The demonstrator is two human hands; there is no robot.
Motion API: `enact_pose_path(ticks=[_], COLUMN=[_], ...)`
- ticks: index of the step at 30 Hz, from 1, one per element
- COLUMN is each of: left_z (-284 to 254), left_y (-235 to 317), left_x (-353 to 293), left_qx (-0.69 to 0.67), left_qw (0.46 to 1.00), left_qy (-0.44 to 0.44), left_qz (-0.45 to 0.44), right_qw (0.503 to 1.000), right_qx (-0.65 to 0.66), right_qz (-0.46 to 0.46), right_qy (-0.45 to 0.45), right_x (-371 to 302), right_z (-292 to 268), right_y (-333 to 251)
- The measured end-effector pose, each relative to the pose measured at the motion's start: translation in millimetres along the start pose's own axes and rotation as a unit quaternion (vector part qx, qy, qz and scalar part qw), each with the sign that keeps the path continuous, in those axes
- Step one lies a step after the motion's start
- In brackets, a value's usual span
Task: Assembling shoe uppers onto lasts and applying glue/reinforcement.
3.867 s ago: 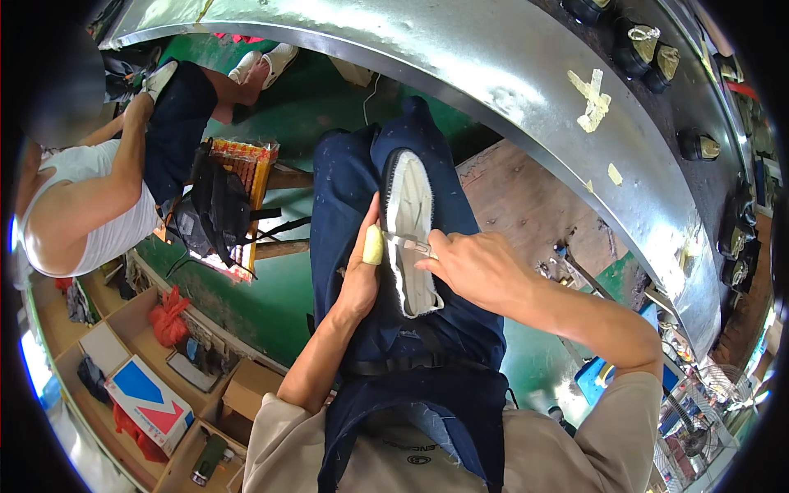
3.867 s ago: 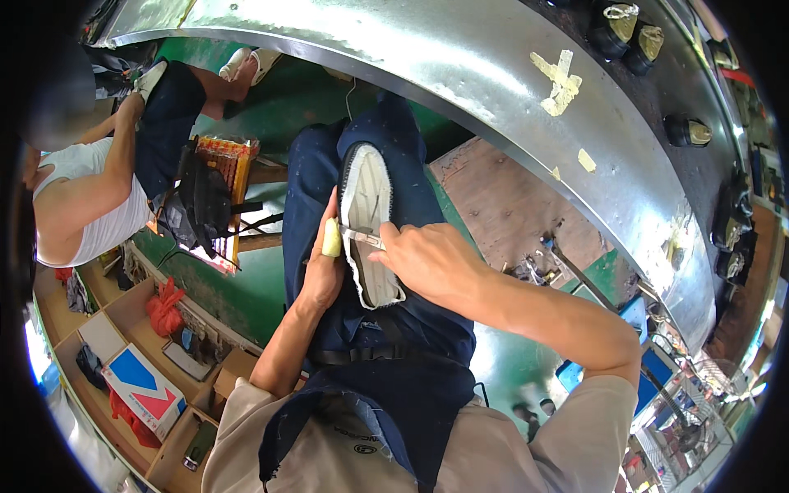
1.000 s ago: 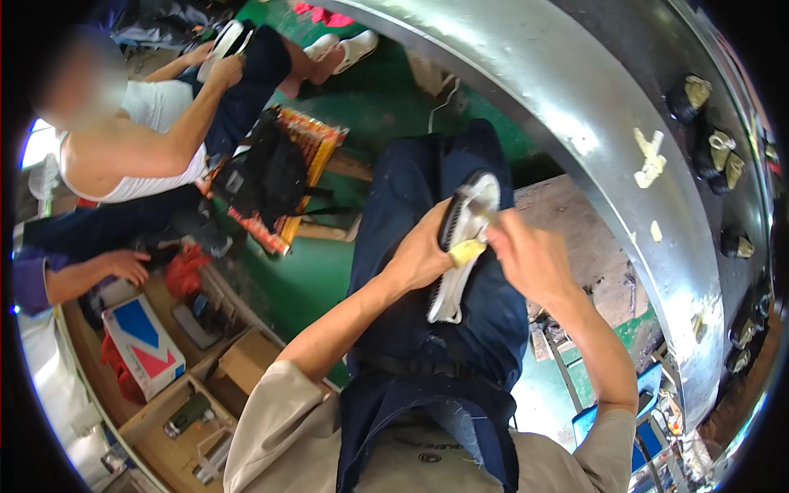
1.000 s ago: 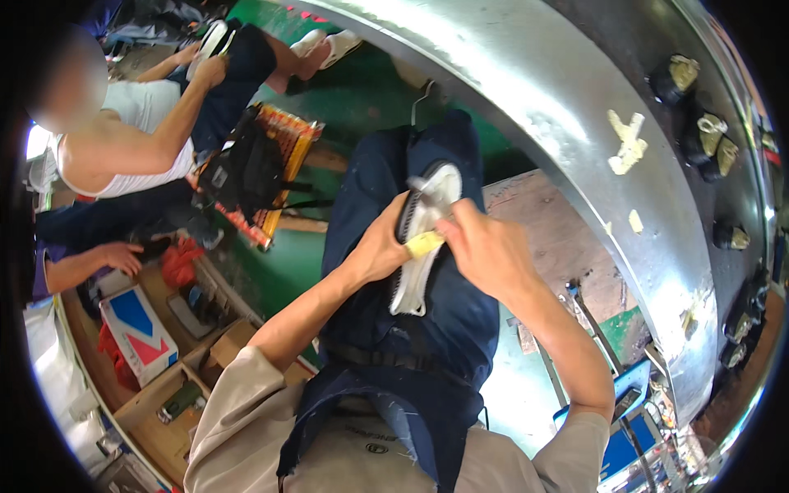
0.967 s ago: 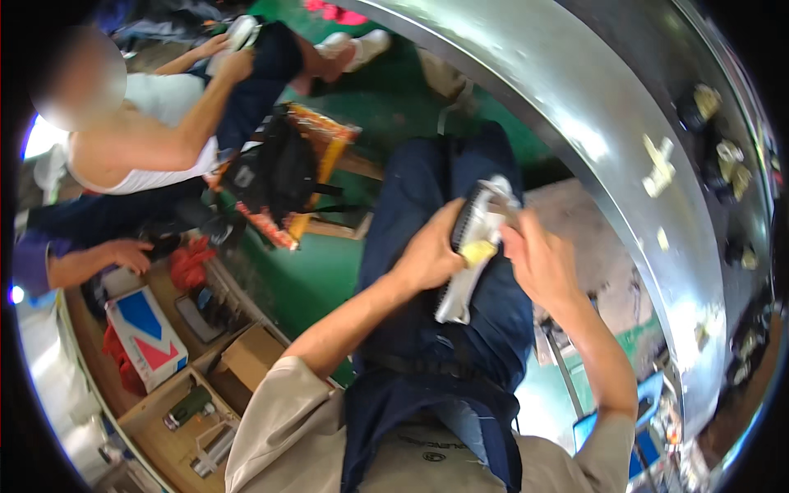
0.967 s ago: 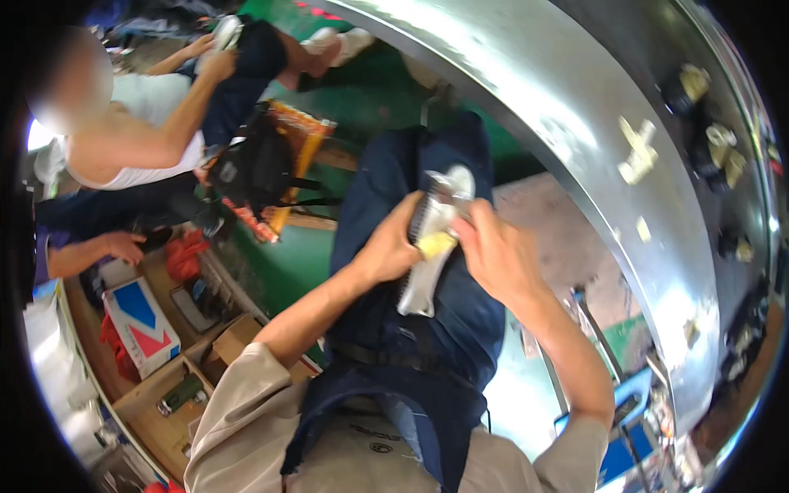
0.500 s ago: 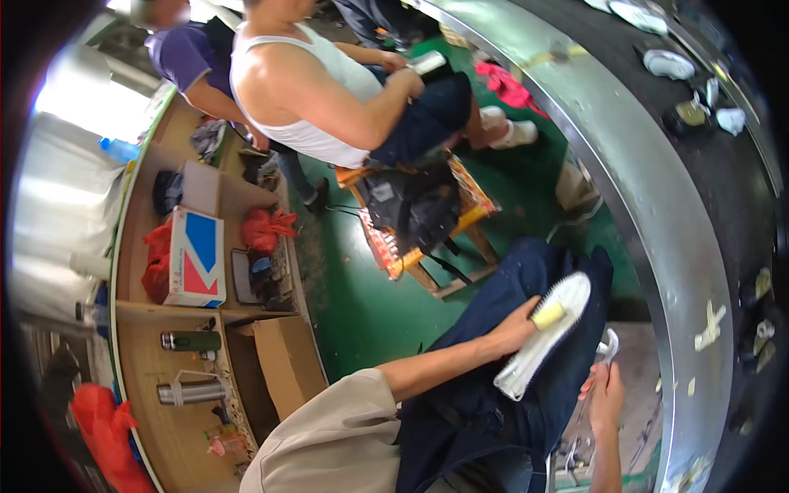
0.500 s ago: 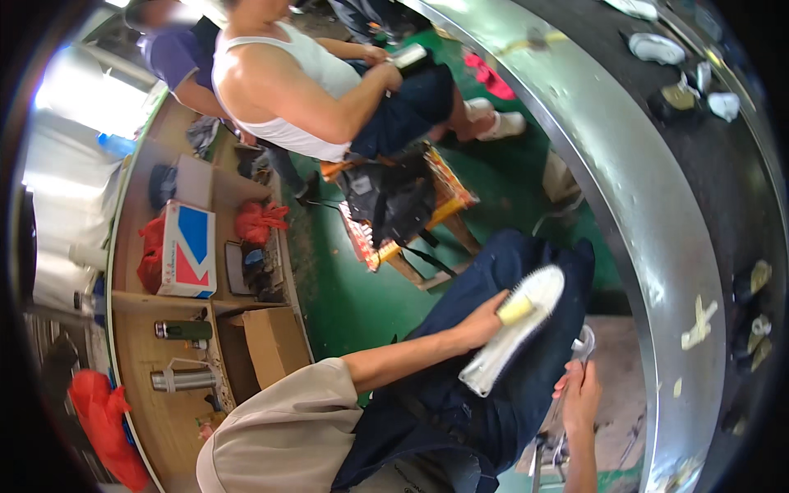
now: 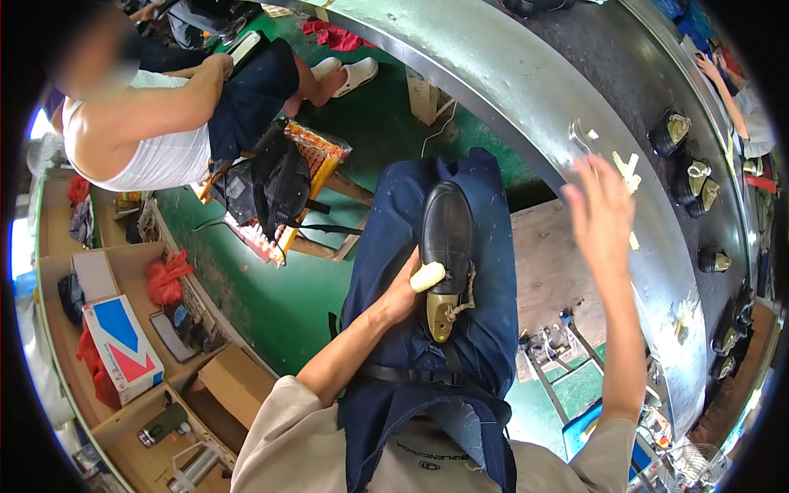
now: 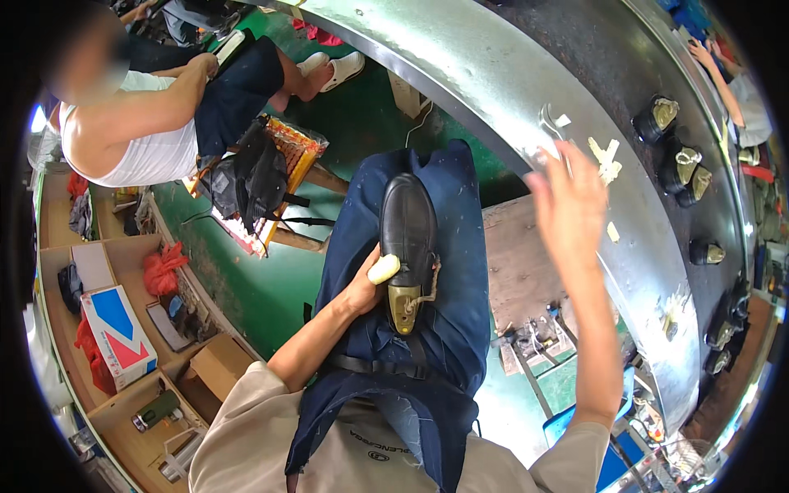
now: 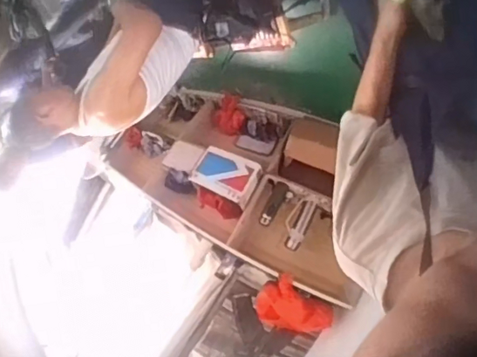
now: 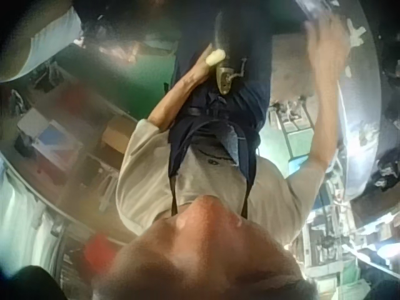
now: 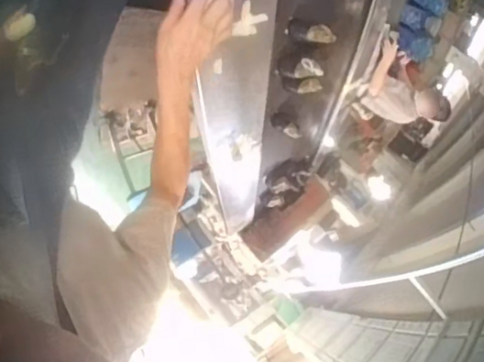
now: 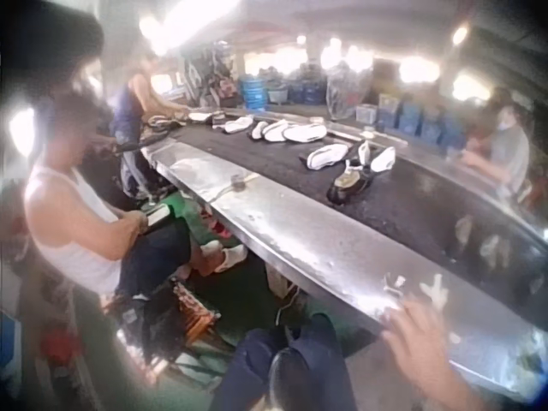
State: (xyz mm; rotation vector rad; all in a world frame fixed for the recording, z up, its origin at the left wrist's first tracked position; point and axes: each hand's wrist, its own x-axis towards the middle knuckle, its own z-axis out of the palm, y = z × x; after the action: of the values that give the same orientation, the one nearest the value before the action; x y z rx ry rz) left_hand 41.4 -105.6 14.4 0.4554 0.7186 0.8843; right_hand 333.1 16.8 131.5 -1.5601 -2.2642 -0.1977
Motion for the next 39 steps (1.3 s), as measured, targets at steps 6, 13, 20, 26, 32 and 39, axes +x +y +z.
enact_pose_path(ticks=[6, 13, 20, 26, 32, 39], left_z=[3, 17, 48, 46, 46, 71], left_y=[8, 31, 13, 79, 82, 61], left_x=[1, -21, -57, -21, 7, -6], left_qx=[0.143, 0.180, 0.058, -0.054, -0.089, -0.089], left_qw=[0.989, 0.983, 0.997, 0.990, 0.984, 0.978], left_qy=[-0.035, 0.003, 0.053, 0.104, 0.135, 0.178], left_qz=[0.017, 0.034, 0.023, -0.081, -0.081, -0.056], right_qw=[0.747, 0.838, 0.823, 0.835, 0.907, 0.900], right_qx=[0.575, 0.470, 0.460, 0.489, 0.421, 0.412], right_qz=[0.162, 0.219, 0.269, 0.226, -0.008, -0.094], right_qy=[-0.291, -0.170, -0.198, -0.115, 0.017, 0.107], right_x=[-14, -12, -42, -77, -100, -83], right_z=[42, 36, 13, 30, 22, 30], right_y=[-100, -150, -157, -120, -120, -175])
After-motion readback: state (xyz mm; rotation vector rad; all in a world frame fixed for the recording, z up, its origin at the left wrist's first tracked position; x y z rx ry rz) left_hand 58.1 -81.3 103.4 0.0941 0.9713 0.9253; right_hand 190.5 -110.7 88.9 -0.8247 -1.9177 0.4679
